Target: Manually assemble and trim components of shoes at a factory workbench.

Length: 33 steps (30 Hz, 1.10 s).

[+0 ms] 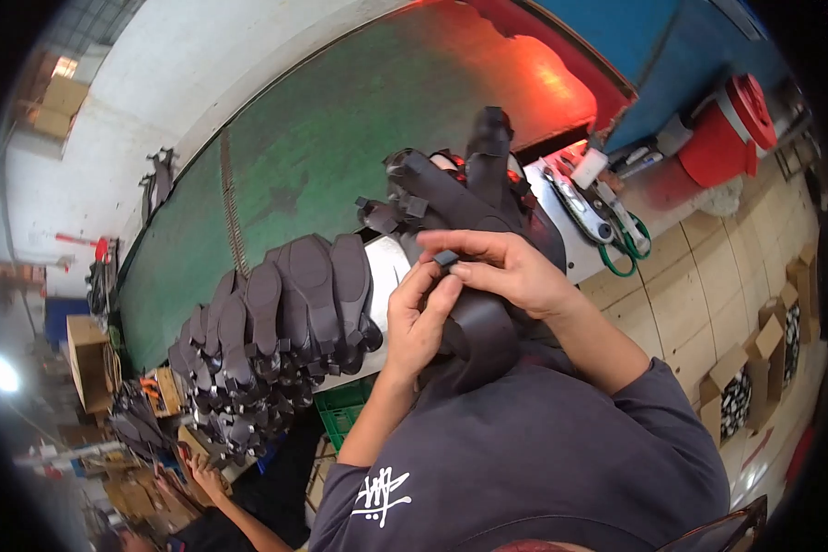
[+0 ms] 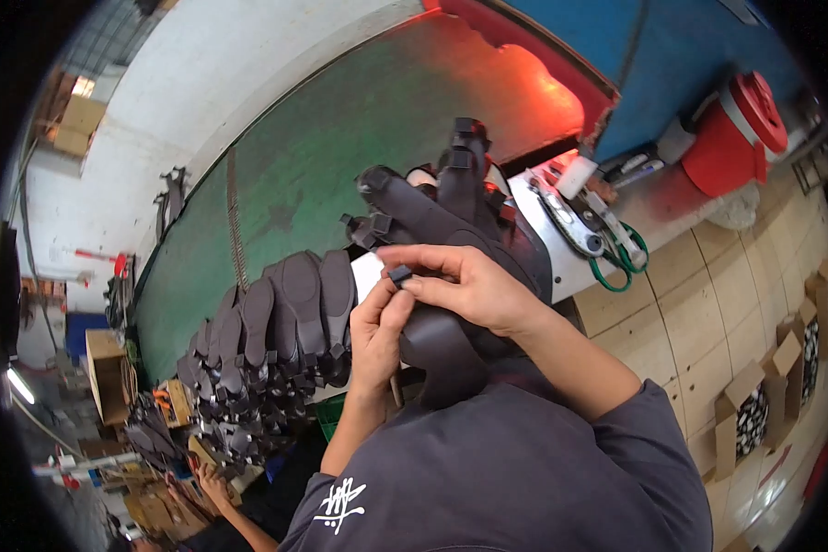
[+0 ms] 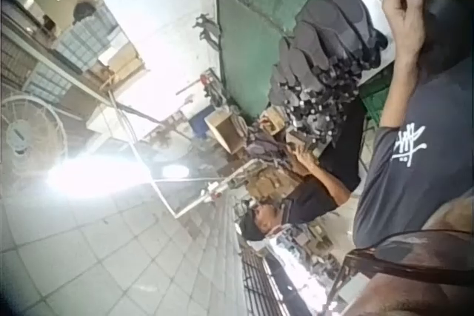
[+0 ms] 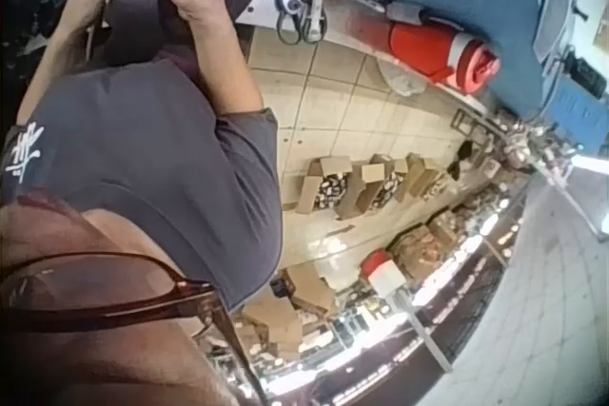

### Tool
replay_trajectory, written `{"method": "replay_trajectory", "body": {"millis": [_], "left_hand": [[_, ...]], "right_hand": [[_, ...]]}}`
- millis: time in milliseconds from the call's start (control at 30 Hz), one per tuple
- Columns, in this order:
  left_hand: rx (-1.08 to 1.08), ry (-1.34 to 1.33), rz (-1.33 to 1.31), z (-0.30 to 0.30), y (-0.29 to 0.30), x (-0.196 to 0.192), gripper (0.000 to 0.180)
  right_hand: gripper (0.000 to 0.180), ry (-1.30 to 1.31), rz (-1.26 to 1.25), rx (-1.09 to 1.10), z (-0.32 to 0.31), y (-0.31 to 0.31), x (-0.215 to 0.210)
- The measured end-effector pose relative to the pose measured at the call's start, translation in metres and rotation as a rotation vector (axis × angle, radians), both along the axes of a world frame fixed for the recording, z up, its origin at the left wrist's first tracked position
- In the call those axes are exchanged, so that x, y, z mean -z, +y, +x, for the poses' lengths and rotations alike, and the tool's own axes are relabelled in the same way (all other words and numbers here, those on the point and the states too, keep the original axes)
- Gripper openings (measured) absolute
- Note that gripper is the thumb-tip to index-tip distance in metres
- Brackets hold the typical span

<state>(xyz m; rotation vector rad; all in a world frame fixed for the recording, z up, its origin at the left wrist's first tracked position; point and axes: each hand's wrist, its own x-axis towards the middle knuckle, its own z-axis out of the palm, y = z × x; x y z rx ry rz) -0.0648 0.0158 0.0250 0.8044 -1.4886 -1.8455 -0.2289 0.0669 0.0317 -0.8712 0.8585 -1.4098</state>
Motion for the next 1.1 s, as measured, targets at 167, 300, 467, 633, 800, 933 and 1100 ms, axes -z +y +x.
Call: {"method": "replay_trajectory", "body": {"millis": [167, 300, 467, 633, 800, 933, 1100], "left_hand": [[-0.386, -0.177, -0.611, 0.057, -0.032, -0.042, 0.013], [-1.222, -0.068, -0.917, 0.125, -0.05, -0.081, 0.006], [-1.361, -0.583, -1.119, 0.211, -0.055, -0.057, 0.015], [-1.272, -0.818, -0.717, 0.279, -0.048, -0.005, 0.022], [-1.325, -0.783, -0.952, 0.224, -0.029, -0.048, 0.058], [-0.765, -0.165, -0.967, 0.116, -0.031, -0.06, 0.087], [-0.221, -0.146, -1.005, 0.048, -0.053, -0.017, 0.092]], "right_hand": [[0.047, 0.754, -0.125, 0.424, -0.015, -0.017, -0.015], [0.059, 1.368, -0.251, 0.551, -0.008, -0.018, -0.007], [0.073, 1.436, -0.173, 0.573, -0.002, -0.024, 0.009], [0.061, 1.268, -0.201, 0.674, -0.003, -0.03, 0.003], [0.049, 0.964, -0.24, 0.612, 0.006, -0.022, -0.027], [0.052, 0.748, -0.258, 0.398, 0.028, -0.011, -0.039], [0.05, 0.059, -0.116, 0.015, 0.046, -0.011, -0.013]]}}
